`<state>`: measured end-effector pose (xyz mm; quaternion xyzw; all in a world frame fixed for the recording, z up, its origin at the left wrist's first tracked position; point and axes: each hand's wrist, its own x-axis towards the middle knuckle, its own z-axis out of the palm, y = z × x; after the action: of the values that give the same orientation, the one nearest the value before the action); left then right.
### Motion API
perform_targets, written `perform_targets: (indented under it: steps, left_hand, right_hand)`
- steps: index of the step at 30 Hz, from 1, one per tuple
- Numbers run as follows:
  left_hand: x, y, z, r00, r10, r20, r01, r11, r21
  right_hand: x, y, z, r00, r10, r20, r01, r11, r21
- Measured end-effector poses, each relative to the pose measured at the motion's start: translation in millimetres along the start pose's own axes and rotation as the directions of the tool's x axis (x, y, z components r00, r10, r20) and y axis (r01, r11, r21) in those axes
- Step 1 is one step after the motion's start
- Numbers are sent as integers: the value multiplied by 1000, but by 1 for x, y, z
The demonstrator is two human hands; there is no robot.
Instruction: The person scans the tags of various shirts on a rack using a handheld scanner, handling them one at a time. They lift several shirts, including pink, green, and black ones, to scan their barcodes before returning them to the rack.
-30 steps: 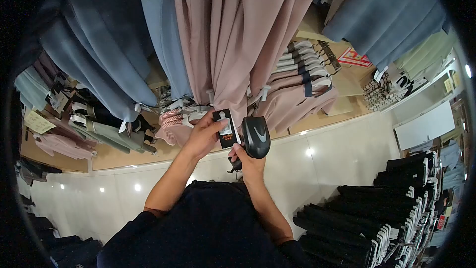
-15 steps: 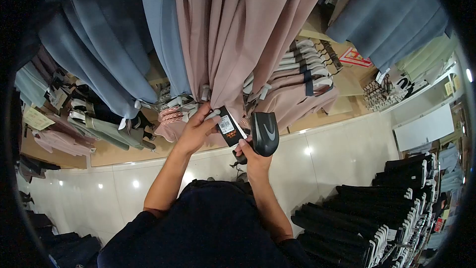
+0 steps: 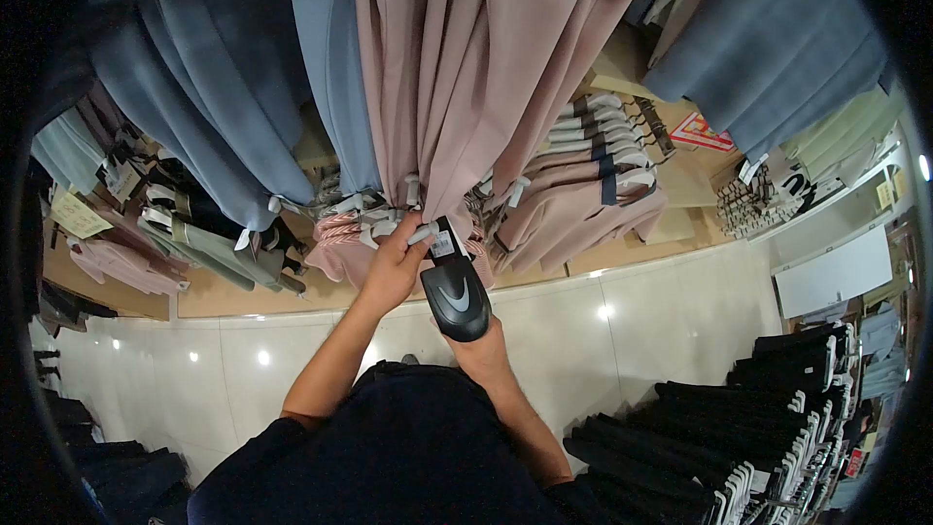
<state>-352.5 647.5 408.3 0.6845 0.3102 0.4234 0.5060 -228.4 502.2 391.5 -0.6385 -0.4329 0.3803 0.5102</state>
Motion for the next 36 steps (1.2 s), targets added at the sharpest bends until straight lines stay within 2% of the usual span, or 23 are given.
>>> perform_targets:
  steps: [2, 4, 5, 7, 9, 11, 13, 15, 17, 18, 20, 23, 26, 27, 28, 29, 30, 34, 36]
  left_hand:
    - [-2, 3, 3, 1000, -1, -17, 2, 999, 37]
    - [-6, 8, 4, 999, -38, -28, 41, 993, 115]
    - [-9, 4, 11, 1000, 20, -7, -18, 990, 141]
    - [-15, -3, 33, 991, 128, 40, -133, 973, 188]
    - [-24, 17, 54, 943, 255, 212, -282, 953, 107]
    - [-31, 35, 69, 921, 303, 246, -335, 937, 102]
    - [-32, 44, 68, 902, 341, 266, -371, 926, 68]
    - [-30, 43, 50, 886, 373, 276, -390, 921, 7]
    - [-30, 25, 29, 969, 248, -12, -249, 968, -33]
    - [-23, 19, 19, 972, 167, -166, -175, 984, -35]
    - [0, 21, 11, 941, 127, -315, -95, 989, 116]
    - [31, 27, 19, 900, 321, -294, -205, 909, 364]
    - [57, 8, 23, 897, 395, -200, -237, 809, 537]
    - [63, -2, 23, 954, 236, -182, -172, 934, 313]
    - [67, -14, 19, 990, 81, -119, -72, 995, 75]
    - [70, -25, 15, 998, -60, -15, 56, 986, -154]
    - [65, -32, 14, 985, -166, -43, 154, 967, -201]
    - [39, -32, 9, 969, -239, 70, 237, 799, -553]
    - [34, -28, 15, 973, -232, 12, 190, 765, -616]
  right_hand:
    - [0, -5, -4, 998, -57, -20, 57, 998, 14]
    - [2, 23, -12, 988, 49, -148, -28, 990, 138]
    - [3, 34, -18, 973, 107, -204, -65, 977, 204]
    - [13, 13, -27, 932, 22, -362, 54, 979, 197]
    - [23, 28, -43, 900, -117, -421, 196, 969, 149]
    - [28, 12, -54, 894, -206, -398, 300, 935, 191]
    - [31, 18, -69, 917, -89, -390, 206, 941, 268]
    - [32, 10, -76, 870, -119, -478, 251, 942, 223]
    - [33, 5, -82, 829, -142, -541, 298, 931, 212]
    - [32, 5, -86, 812, -149, -564, 323, 920, 223]
    - [29, 7, -95, 795, -160, -586, 357, 904, 237]
    - [25, -2, -93, 790, -131, -599, 324, 918, 227]
    - [23, -6, -92, 774, -152, -614, 352, 910, 219]
    - [21, -6, -93, 771, -150, -620, 347, 914, 211]
    - [20, -5, -95, 765, -147, -627, 343, 917, 204]
    - [18, -5, -97, 758, -143, -636, 339, 920, 198]
    - [17, -5, -99, 739, -168, -653, 353, 922, 162]
    - [6, -10, -106, 657, -166, -736, 320, 944, 73]
    - [-2, 3, -109, 738, -173, -652, 315, 943, 106]
